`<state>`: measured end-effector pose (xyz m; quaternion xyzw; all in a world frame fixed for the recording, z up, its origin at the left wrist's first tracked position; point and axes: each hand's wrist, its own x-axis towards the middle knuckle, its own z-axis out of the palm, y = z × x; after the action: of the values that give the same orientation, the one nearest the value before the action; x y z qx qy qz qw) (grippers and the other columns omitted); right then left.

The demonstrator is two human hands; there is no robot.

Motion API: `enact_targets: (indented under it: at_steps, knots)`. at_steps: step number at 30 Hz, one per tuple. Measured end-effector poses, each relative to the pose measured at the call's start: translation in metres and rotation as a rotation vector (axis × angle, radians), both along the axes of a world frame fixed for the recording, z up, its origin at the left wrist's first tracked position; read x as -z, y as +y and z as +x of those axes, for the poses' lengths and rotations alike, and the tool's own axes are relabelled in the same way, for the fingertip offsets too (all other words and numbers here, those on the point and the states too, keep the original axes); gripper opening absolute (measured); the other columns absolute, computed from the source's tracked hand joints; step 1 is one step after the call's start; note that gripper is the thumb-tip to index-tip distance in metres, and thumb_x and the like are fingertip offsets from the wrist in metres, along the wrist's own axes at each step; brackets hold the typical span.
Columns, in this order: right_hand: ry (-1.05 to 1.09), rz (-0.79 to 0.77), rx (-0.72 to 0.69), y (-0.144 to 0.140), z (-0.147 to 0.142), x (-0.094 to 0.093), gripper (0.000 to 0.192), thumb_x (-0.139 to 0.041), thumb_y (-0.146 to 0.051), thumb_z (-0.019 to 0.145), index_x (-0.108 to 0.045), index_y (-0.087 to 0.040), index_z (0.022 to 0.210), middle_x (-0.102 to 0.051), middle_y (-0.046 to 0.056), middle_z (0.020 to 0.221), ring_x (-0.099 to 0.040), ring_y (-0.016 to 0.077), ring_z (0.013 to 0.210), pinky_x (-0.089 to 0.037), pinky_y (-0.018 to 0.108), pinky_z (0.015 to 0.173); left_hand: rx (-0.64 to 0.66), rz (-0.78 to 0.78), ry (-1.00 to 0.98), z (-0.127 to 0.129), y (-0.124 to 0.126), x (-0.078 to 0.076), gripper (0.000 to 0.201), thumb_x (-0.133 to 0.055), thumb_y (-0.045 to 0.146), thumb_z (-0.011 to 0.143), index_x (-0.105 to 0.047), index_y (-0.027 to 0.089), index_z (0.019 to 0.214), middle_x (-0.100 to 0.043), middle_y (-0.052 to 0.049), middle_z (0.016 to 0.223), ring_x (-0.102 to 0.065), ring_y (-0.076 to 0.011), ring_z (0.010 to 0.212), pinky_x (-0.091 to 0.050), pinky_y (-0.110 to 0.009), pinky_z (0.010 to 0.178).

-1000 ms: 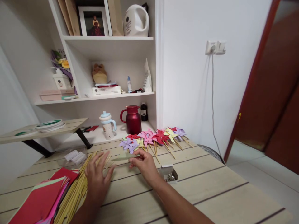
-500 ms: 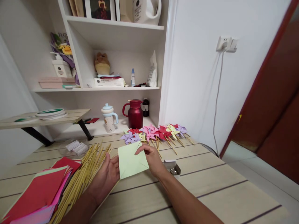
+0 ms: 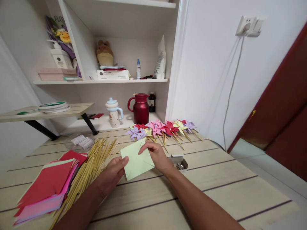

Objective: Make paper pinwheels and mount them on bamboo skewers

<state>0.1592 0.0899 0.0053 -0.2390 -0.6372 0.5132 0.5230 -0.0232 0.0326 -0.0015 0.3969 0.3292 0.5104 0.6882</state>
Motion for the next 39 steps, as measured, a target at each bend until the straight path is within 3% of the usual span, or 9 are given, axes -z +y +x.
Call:
enact_targets:
  at_steps: [2, 5, 10, 15, 19, 24, 32, 35, 39]
  knots:
    - [0.001, 0.023, 0.015, 0.000, -0.003, 0.000, 0.018, -0.072, -0.030, 0.079, -0.073, -0.023, 0.095, -0.068, 0.004, 0.093, -0.064, 0.0176, 0.083, -0.051, 0.027, 0.069, -0.067, -0.031, 0.004, 0.000, 0.001, -0.003, 0.033, -0.074, 0.026, 0.079, -0.072, 0.007, 0.106, -0.076, -0.017, 0.104, -0.070, -0.0268, 0.099, -0.052, -0.034, 0.089]
    - [-0.147, 0.098, 0.106, 0.001, -0.006, 0.003, 0.051, -0.058, -0.026, 0.088, -0.047, -0.029, 0.137, -0.064, 0.007, 0.115, -0.064, 0.0174, 0.089, -0.053, 0.031, 0.076, -0.277, -0.084, -0.110, -0.008, 0.006, -0.012, 0.025, -0.070, 0.018, 0.082, -0.071, 0.011, 0.106, -0.076, -0.013, 0.104, -0.072, -0.0209, 0.092, -0.055, -0.031, 0.085]
    - [-0.818, 0.410, 0.094, -0.012, -0.021, 0.014, 0.027, -0.054, -0.007, 0.079, -0.072, -0.021, 0.093, -0.069, 0.007, 0.088, -0.063, 0.0215, 0.087, -0.048, 0.033, 0.082, -0.544, -0.038, -0.243, -0.024, 0.009, -0.031, 0.023, -0.063, 0.010, 0.086, -0.069, 0.017, 0.107, -0.077, -0.008, 0.104, -0.073, -0.0149, 0.082, -0.060, -0.028, 0.075]
    - [-1.126, 0.753, 0.021, -0.036, -0.050, 0.023, 0.043, -0.054, -0.009, 0.082, -0.062, -0.022, 0.123, -0.066, 0.014, 0.115, -0.058, 0.0284, 0.104, -0.044, 0.041, 0.087, -0.495, -0.035, -0.304, -0.005, -0.001, -0.035, 0.021, -0.066, 0.013, 0.085, -0.070, 0.014, 0.106, -0.078, -0.009, 0.101, -0.073, -0.0160, 0.080, -0.060, -0.028, 0.077]
    - [-0.978, 0.663, 0.022, -0.030, -0.048, 0.024, 0.034, -0.056, -0.012, 0.082, -0.065, -0.022, 0.113, -0.067, 0.012, 0.115, -0.059, 0.0277, 0.106, -0.045, 0.040, 0.087, -0.385, 0.040, -0.335, 0.008, -0.006, -0.028, 0.035, -0.069, 0.021, 0.085, -0.066, 0.014, 0.119, -0.074, -0.013, 0.112, -0.071, -0.0223, 0.099, -0.054, -0.034, 0.095]
    - [-0.416, 0.207, 0.254, -0.013, -0.022, 0.010, 0.039, -0.053, -0.011, 0.080, -0.058, -0.022, 0.117, -0.067, 0.001, 0.081, -0.062, 0.0163, 0.064, -0.049, 0.027, 0.061, -0.406, -0.046, -0.310, 0.013, -0.004, -0.012, 0.038, -0.069, 0.020, 0.084, -0.063, 0.012, 0.121, -0.072, -0.014, 0.117, -0.067, -0.0253, 0.111, -0.050, -0.037, 0.101]
    - [-0.433, 0.361, 0.245, -0.018, -0.021, 0.014, 0.073, -0.059, -0.008, 0.078, -0.038, -0.029, 0.145, -0.069, 0.005, 0.103, -0.063, 0.0164, 0.070, -0.053, 0.032, 0.070, -0.382, -0.121, -0.365, 0.018, 0.001, 0.000, 0.035, -0.066, 0.024, 0.086, -0.064, 0.014, 0.120, -0.071, -0.013, 0.121, -0.065, -0.0241, 0.113, -0.048, -0.036, 0.104]
    - [-0.398, 0.413, 0.255, -0.013, -0.020, 0.018, 0.059, -0.058, -0.009, 0.080, -0.052, -0.030, 0.135, -0.066, 0.007, 0.119, -0.063, 0.0151, 0.071, -0.054, 0.032, 0.071, -0.396, -0.169, -0.360, 0.014, 0.003, 0.003, 0.029, -0.066, 0.026, 0.087, -0.066, 0.016, 0.114, -0.071, -0.011, 0.121, -0.067, -0.0215, 0.109, -0.051, -0.034, 0.099]
    - [-0.358, 0.421, 0.291, -0.005, -0.015, 0.015, 0.021, -0.063, -0.014, 0.080, -0.073, -0.024, 0.095, -0.071, 0.006, 0.090, -0.064, 0.0187, 0.072, -0.052, 0.031, 0.067, -0.395, -0.203, -0.320, 0.014, 0.002, 0.008, 0.025, -0.069, 0.026, 0.085, -0.067, 0.018, 0.108, -0.073, -0.008, 0.114, -0.070, -0.0170, 0.095, -0.054, -0.031, 0.090]
